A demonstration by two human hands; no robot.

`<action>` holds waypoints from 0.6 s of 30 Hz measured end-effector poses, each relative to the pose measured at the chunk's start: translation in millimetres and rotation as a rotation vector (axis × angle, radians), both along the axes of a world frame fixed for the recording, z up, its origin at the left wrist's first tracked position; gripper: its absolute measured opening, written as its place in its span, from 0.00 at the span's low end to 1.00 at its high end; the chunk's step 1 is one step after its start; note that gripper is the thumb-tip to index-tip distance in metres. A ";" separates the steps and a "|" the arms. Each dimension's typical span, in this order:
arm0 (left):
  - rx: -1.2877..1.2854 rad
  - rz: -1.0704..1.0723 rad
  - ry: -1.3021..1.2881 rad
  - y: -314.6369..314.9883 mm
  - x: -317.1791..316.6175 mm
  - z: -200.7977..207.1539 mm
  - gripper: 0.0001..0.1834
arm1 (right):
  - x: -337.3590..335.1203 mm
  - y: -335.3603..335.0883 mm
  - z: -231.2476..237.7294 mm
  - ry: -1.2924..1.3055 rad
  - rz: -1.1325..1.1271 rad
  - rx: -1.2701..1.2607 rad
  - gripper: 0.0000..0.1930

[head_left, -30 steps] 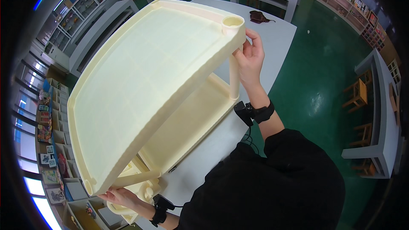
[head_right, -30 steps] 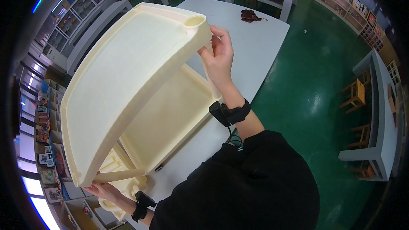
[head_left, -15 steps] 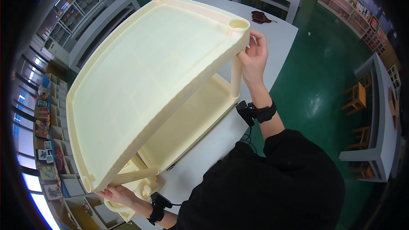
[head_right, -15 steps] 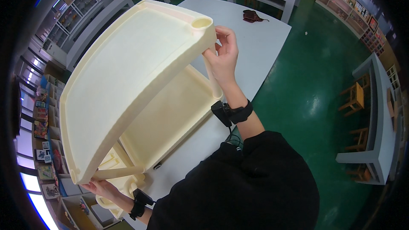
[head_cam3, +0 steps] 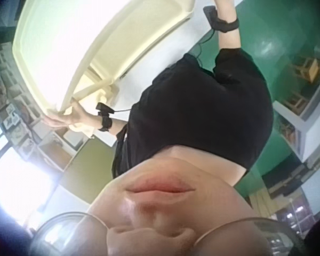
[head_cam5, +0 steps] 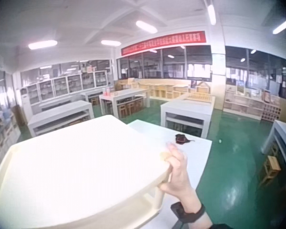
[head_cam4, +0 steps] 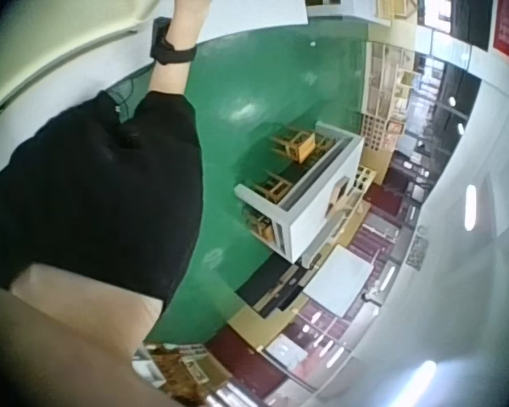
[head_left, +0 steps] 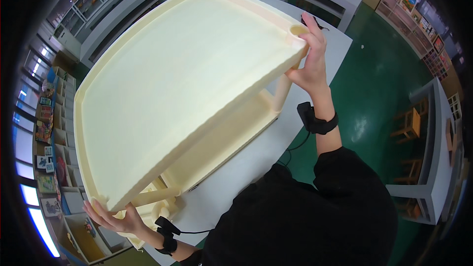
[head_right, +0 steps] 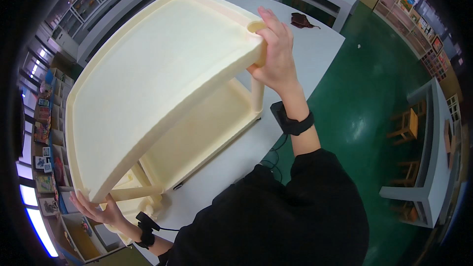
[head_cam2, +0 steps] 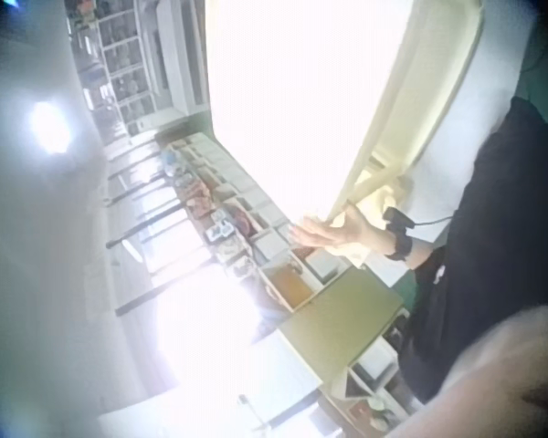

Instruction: The person attaches support legs into the sockets of a plastic shelf tray and then aligns and presses a second tray onto the legs.

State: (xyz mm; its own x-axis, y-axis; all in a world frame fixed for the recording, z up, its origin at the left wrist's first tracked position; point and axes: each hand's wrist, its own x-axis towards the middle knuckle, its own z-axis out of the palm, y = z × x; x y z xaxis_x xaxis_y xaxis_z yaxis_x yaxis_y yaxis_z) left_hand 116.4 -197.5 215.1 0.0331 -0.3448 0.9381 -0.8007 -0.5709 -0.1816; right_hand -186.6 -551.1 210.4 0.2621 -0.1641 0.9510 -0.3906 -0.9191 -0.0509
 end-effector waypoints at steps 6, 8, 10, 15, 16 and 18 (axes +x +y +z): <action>-0.105 -0.003 0.109 -6.5 -5.9 -5.5 0.28 | 5.2 -0.6 -1.1 -0.009 0.020 -0.066 0.37; -0.101 0.044 0.056 -3.4 -4.6 -0.9 0.28 | 9.3 3.0 -1.3 -0.074 -0.044 -0.048 0.33; -0.073 -0.051 0.028 -2.9 -1.5 -3.8 0.27 | 11.4 -3.0 -7.2 -0.111 -0.006 -0.065 0.30; -0.096 -0.090 -0.026 -0.1 8.7 -7.9 0.27 | 9.1 -7.3 -10.0 -0.140 -0.171 -0.201 0.30; -0.109 -0.136 -0.033 0.3 10.6 -8.3 0.28 | 8.7 -6.9 -9.6 -0.142 -0.190 -0.212 0.30; -0.118 -0.122 -0.038 -0.1 10.2 -8.9 0.28 | 6.8 -5.0 -10.5 -0.159 -0.189 -0.213 0.29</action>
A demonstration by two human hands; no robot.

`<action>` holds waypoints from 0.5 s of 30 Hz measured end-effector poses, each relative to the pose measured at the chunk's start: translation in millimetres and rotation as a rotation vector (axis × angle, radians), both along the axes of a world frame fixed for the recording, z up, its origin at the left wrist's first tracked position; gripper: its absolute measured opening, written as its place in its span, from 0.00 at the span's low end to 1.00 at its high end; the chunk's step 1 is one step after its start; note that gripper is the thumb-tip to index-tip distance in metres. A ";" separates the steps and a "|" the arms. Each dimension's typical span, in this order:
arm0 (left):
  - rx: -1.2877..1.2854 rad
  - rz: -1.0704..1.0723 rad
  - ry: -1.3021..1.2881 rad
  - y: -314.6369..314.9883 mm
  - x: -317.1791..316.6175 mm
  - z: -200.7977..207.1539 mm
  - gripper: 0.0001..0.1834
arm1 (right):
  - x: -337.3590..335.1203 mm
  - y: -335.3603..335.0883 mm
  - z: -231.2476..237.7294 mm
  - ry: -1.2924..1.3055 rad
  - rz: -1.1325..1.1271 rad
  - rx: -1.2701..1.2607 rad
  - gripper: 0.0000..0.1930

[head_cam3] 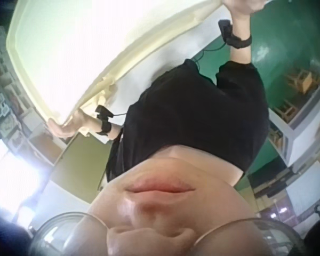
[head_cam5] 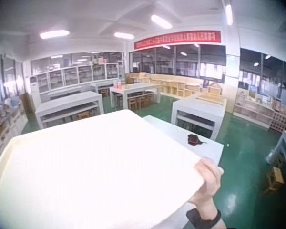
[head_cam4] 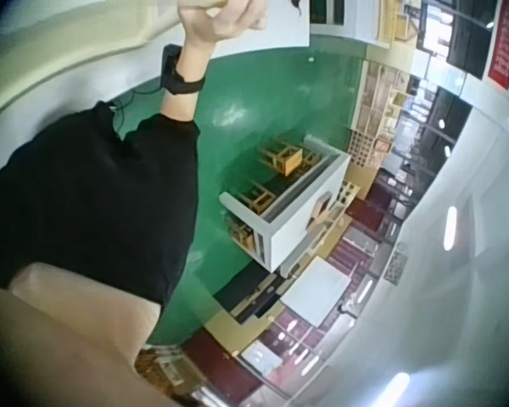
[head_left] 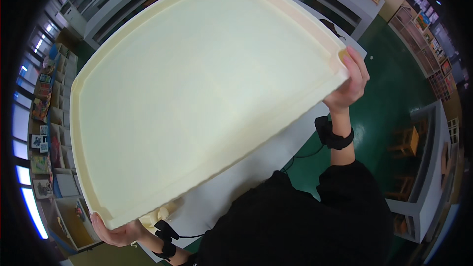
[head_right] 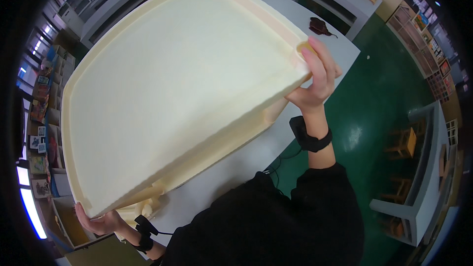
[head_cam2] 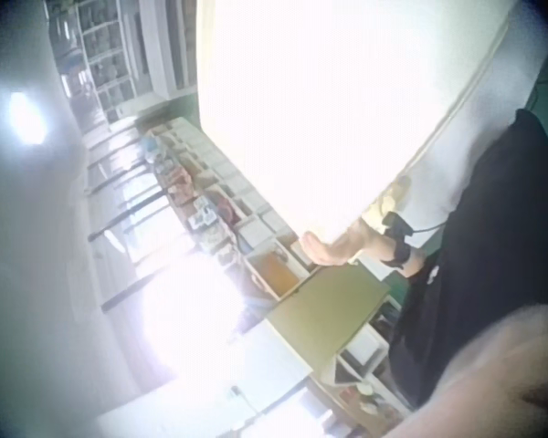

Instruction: The person attaches support legs into the sockets of a plastic shelf tray and then aligns and presses a second tray onto the legs.

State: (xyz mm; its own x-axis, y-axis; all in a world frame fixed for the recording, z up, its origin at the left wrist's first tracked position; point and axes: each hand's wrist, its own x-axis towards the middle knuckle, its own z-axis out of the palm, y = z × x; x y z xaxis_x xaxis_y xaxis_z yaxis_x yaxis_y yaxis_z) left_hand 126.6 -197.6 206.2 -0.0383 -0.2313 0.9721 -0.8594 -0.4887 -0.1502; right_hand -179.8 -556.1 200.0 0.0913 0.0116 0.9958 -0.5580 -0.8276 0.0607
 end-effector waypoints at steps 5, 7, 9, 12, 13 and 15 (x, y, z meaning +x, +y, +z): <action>-0.016 0.009 -0.021 -1.9 4.0 -1.3 0.30 | 1.2 -1.2 2.9 0.045 -0.023 0.025 0.29; 0.010 -0.048 0.026 0.6 4.5 -1.7 0.32 | 3.2 -4.4 2.3 0.036 0.015 0.024 0.26; -0.016 -0.041 0.071 2.2 4.9 -9.9 0.33 | 8.5 -4.9 1.6 0.017 0.064 0.027 0.26; -0.026 -0.092 0.188 0.0 -6.9 -10.3 0.32 | 8.2 -10.1 7.8 0.067 0.079 0.027 0.28; -0.036 -0.103 0.202 -4.7 -12.1 -12.3 0.31 | 4.2 -15.7 9.8 0.096 0.088 0.034 0.30; -0.024 -0.127 0.218 -13.0 -27.5 -9.7 0.28 | 3.2 -31.9 12.3 0.135 0.104 0.038 0.31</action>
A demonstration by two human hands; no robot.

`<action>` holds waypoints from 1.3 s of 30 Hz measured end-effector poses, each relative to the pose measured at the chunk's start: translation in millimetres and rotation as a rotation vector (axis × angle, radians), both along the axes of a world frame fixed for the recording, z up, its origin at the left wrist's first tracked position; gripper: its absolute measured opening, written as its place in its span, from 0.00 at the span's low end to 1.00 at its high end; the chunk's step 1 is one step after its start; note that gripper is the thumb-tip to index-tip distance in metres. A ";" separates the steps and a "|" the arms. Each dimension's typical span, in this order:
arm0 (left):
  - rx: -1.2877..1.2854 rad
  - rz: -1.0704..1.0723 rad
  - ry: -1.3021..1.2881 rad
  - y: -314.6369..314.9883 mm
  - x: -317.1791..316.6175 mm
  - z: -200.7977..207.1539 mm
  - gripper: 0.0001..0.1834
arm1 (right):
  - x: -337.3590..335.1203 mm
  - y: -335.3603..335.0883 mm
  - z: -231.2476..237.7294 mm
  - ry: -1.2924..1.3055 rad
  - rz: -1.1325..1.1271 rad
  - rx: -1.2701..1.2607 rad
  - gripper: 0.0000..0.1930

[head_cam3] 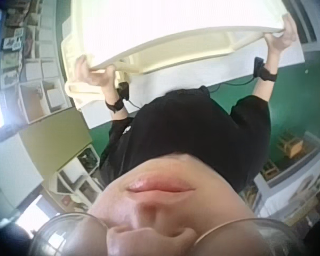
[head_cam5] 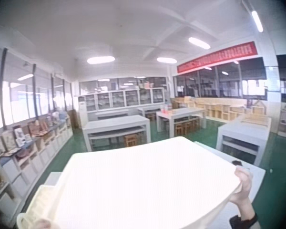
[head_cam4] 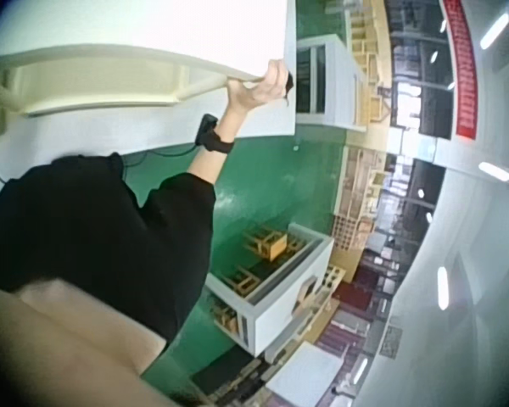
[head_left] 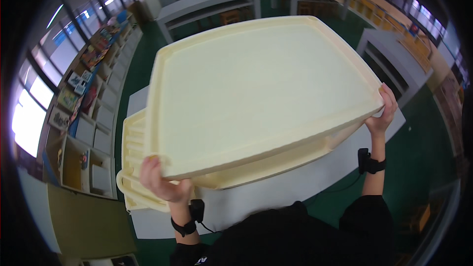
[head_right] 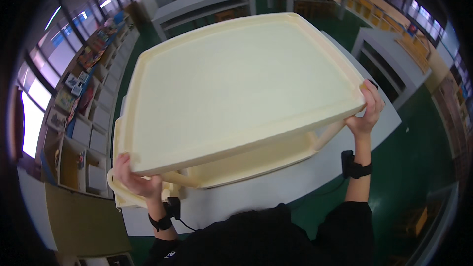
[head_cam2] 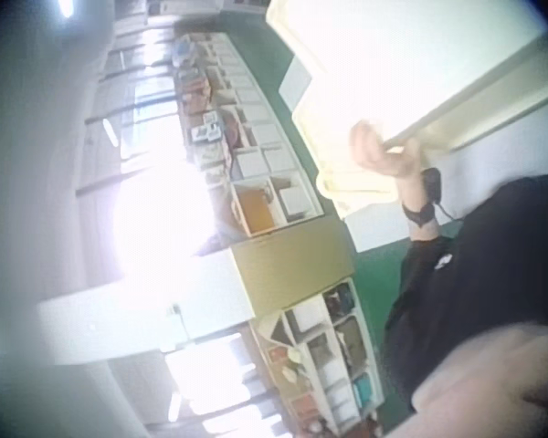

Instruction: The person attaches support legs into the sockets of a plastic shelf tray and then aligns and presses a second tray onto the legs.

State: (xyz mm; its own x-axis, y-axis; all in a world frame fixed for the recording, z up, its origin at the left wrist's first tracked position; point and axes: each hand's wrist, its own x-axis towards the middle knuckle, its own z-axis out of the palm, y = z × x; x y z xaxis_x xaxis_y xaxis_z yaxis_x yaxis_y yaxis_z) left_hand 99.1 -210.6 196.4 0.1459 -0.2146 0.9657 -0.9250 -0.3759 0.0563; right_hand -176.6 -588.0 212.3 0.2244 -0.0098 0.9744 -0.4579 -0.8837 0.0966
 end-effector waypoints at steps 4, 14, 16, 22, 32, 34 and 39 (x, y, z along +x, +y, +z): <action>0.086 -0.135 0.025 -5.7 -32.7 14.1 0.27 | -3.9 -37.0 11.0 0.156 0.025 0.044 0.32; 0.116 -0.927 -0.001 -28.9 -96.0 18.3 0.25 | -24.2 -49.3 80.6 0.745 -0.654 0.194 0.30; 0.079 -0.807 0.133 -33.1 -81.3 4.7 0.35 | -21.9 -24.4 82.0 0.433 -0.209 0.237 0.25; -0.147 -0.440 0.699 -70.7 24.5 -4.6 0.47 | -14.9 155.3 93.7 0.721 0.374 0.378 0.38; 0.117 -0.230 0.136 -128.3 101.5 9.5 0.44 | 22.0 225.1 10.5 0.433 0.055 0.170 0.26; 0.084 -0.251 0.105 -127.5 99.9 8.9 0.41 | 21.9 223.2 5.6 0.360 0.015 0.161 0.24; 0.028 -0.326 -0.022 -124.1 94.0 8.1 0.37 | 11.6 213.0 2.6 0.258 0.046 0.258 0.29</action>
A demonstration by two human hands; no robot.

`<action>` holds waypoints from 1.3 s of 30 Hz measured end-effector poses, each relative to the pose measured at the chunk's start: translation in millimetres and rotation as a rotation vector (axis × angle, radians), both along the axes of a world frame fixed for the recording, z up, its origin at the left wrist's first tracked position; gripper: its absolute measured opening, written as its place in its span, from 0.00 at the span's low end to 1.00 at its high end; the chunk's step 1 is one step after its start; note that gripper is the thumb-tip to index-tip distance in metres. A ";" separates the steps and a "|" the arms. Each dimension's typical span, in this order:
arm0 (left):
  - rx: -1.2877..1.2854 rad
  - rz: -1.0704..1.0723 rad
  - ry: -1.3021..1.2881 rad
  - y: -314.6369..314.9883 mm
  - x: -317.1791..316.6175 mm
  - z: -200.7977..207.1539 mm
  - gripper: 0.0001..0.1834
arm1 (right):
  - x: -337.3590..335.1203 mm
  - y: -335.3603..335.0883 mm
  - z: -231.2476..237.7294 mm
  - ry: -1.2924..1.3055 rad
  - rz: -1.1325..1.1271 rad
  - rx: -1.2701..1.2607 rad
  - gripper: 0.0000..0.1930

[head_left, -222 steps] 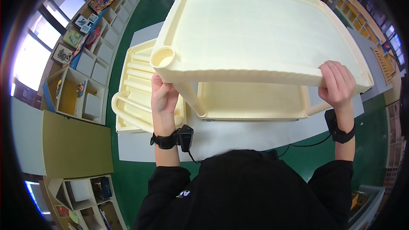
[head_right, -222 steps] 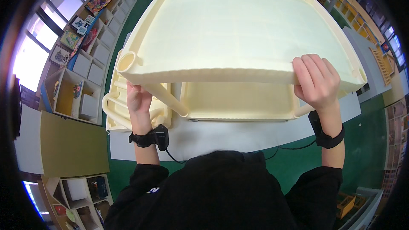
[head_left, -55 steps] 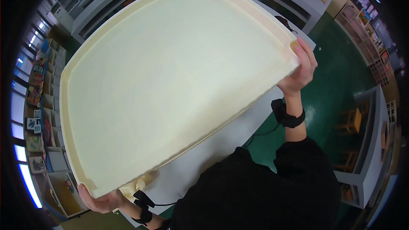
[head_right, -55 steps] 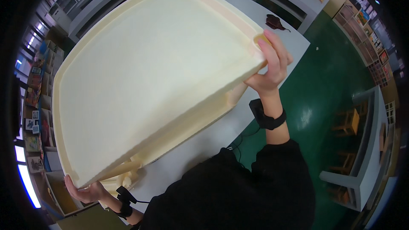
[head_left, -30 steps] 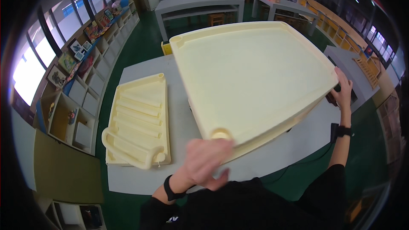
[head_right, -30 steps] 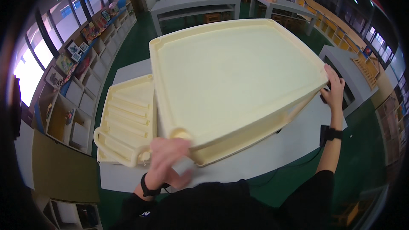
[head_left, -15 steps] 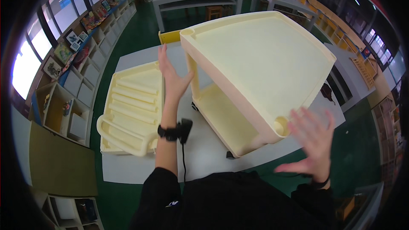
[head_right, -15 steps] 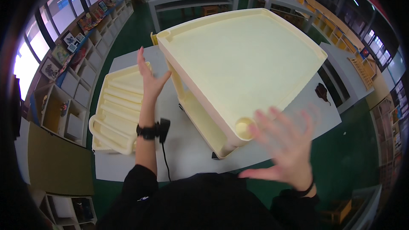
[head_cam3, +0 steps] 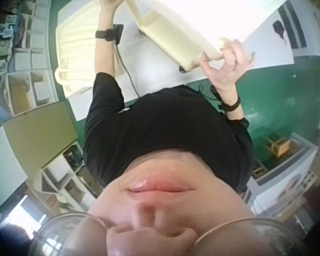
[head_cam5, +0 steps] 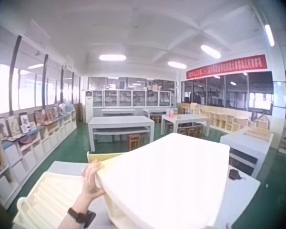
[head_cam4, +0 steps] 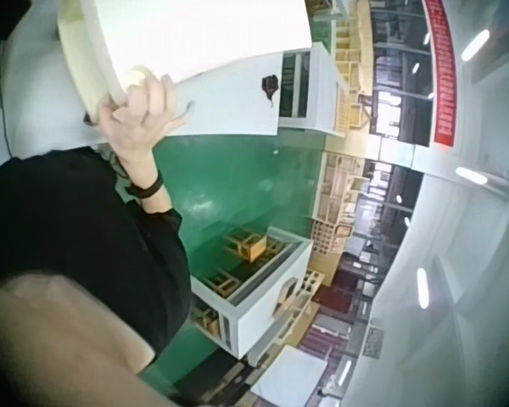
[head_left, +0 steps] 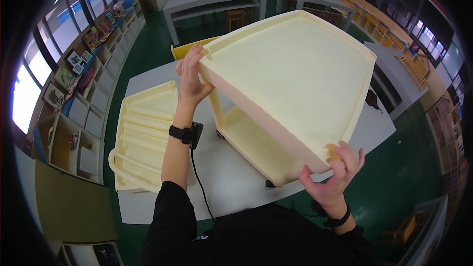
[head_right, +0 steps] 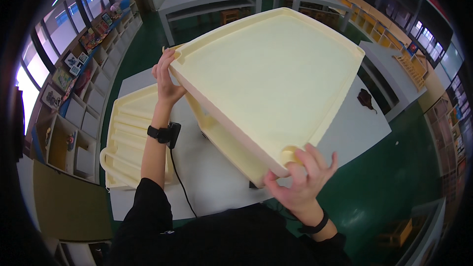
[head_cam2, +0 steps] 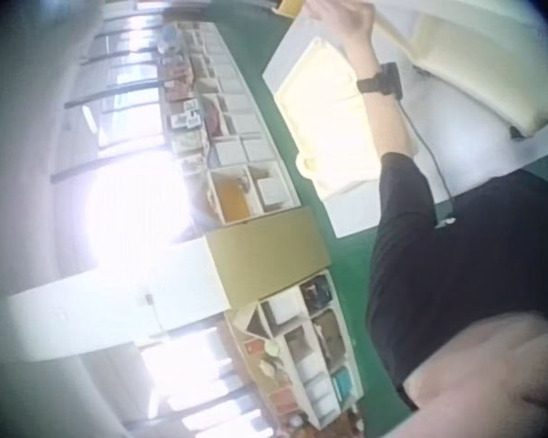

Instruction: The person attaches support legs into the sockets of a plastic shelf tray and then aligns and presses a second tray onto the legs.

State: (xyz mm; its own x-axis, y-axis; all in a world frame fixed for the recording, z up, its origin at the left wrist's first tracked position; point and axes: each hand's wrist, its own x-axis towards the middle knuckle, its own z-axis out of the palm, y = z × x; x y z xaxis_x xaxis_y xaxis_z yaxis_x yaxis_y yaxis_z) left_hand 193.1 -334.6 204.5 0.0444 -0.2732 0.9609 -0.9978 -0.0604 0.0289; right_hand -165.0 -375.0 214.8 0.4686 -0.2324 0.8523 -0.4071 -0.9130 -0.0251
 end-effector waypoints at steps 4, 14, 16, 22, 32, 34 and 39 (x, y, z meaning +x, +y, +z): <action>0.017 -0.114 -0.060 1.2 -8.1 2.6 0.34 | -17.6 -21.5 -4.4 -0.079 -0.083 0.011 0.32; -0.026 -0.226 -0.235 15.0 -49.6 4.4 0.23 | -38.2 -78.9 -20.8 -0.325 0.053 0.031 0.39; -0.059 -0.186 -0.220 17.4 -60.4 1.5 0.22 | -40.0 -90.9 -19.6 -0.324 0.042 0.007 0.38; -0.082 -0.130 -0.242 14.3 -67.0 4.0 0.22 | -43.1 -133.5 -22.0 -0.283 0.140 -0.021 0.35; 0.059 -0.079 -0.226 19.5 -87.2 5.5 0.26 | -6.2 -217.4 -27.6 -0.297 0.372 0.045 0.36; 0.100 -0.184 -0.196 23.3 -98.2 18.8 0.25 | -1.3 -236.5 -28.3 -0.338 0.363 0.144 0.37; 0.392 -0.653 -0.023 18.6 -133.7 38.1 0.24 | -2.5 -278.9 -20.5 -0.137 -0.095 0.245 0.35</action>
